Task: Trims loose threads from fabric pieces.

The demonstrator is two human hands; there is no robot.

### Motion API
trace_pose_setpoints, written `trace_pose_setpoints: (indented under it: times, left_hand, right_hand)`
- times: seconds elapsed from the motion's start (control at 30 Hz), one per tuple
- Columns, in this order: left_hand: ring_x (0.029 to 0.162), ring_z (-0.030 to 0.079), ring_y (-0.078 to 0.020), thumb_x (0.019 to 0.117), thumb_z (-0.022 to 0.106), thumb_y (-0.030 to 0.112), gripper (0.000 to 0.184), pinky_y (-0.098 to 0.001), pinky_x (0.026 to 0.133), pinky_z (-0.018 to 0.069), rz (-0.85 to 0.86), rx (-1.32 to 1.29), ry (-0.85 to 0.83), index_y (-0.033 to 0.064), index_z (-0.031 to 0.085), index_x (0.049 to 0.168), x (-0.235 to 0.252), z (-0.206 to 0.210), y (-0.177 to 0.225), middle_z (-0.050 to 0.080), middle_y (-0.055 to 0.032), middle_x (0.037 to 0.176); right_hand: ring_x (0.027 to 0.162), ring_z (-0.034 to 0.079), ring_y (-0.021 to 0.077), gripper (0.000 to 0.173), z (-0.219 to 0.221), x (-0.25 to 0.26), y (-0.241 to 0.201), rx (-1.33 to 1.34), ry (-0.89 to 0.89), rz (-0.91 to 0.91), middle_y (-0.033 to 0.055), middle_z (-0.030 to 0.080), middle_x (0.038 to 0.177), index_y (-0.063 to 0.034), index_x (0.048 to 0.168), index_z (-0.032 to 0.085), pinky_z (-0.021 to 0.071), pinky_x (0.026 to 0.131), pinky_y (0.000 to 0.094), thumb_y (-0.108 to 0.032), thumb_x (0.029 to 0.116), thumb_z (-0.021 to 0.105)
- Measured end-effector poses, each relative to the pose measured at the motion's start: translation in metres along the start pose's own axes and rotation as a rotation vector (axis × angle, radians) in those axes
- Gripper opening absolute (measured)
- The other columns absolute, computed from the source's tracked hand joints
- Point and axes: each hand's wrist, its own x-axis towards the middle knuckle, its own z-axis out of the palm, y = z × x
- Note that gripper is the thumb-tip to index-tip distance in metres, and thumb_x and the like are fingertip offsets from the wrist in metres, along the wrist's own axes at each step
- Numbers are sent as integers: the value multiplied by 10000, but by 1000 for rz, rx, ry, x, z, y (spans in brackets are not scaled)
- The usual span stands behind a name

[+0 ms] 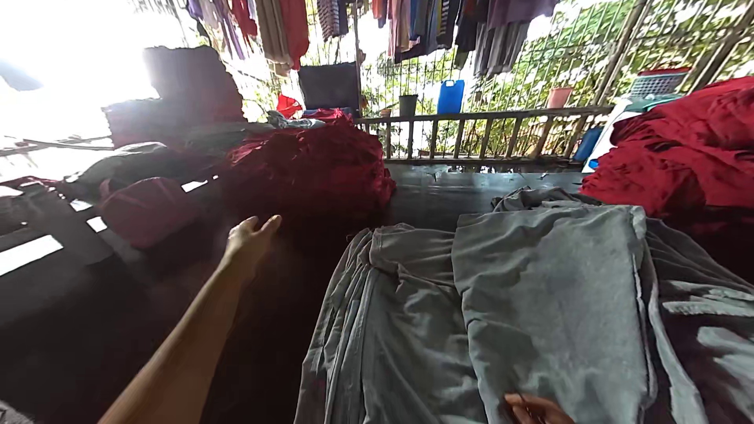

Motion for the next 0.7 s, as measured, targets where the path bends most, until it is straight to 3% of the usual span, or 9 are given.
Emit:
trace_pose_setpoints:
  times: [0.07,0.13,0.17,0.27,0.37,0.43,0.53,0.6,0.7]
  left_hand:
    - [1141,615,-396,1056,573,290,423,-572,983,474,156,143,-149,-34,591,1326,-80,2,18,626,-258,1266]
    - [947,674,-292,1003,642,227,273,-471,859,539,364,202,-280,-22,729,1075,-160,10,16,702,-180,1041]
    - [939,686,-316,961,679,240,278,-480,848,547,444,206,-325,-24,753,1005,-192,15,9,715,-190,1007]
    - [1019,669,-437,910,753,239,349,-552,920,523,403,178,-402,-91,735,1022,-254,23,-8,699,-275,1054]
    - [891,672,-381,902,753,184,378,-478,813,548,310,139,-318,-124,692,1112,-276,28,-24,684,-281,1024]
    - [783,661,-308,918,733,165,363,-417,732,548,264,134,-280,-119,682,1139,-281,26,-28,685,-235,930]
    - [737,660,-254,941,694,124,242,-380,716,544,245,100,-287,-87,723,1055,-281,24,-28,699,-187,854]
    - [754,660,-222,934,688,103,184,-348,727,535,238,75,-294,-66,742,982,-278,22,-24,704,-176,865]
    - [828,625,-136,915,693,65,151,-250,754,514,215,-87,-281,-78,729,944,-271,17,-15,675,-162,955]
  right_hand:
    - [1035,673,303,286,2,0,5,24,3,4,333,666,1126,193,1138,647,522,946,341,-32,1022,516]
    - [1005,678,268,282,4,-1,6,28,29,-3,314,678,1103,180,1129,662,527,923,322,-39,1017,522]
    - [992,680,260,274,4,-2,5,28,38,-8,308,682,1096,172,1121,672,528,916,320,-32,1011,525]
    - [905,683,213,240,3,-11,-8,13,68,-102,292,696,1030,171,1064,688,539,848,272,-12,983,555]
    - [858,690,205,198,7,-22,-32,5,-6,-292,280,701,978,156,1015,702,547,813,237,-3,961,599]
    - [936,714,307,206,16,-29,-44,-26,-128,-325,293,701,1058,131,1071,699,576,852,338,-14,928,666]
    - [1039,695,458,302,28,-36,-50,-104,-215,-243,338,662,1184,141,1158,679,575,882,521,-11,898,695]
    - [953,708,448,215,31,-36,-50,-113,-182,-246,337,681,1088,153,1050,706,581,832,507,10,890,682]
    - [879,708,325,178,25,-34,-56,-1,-142,-265,301,697,982,164,972,703,574,827,354,0,911,669]
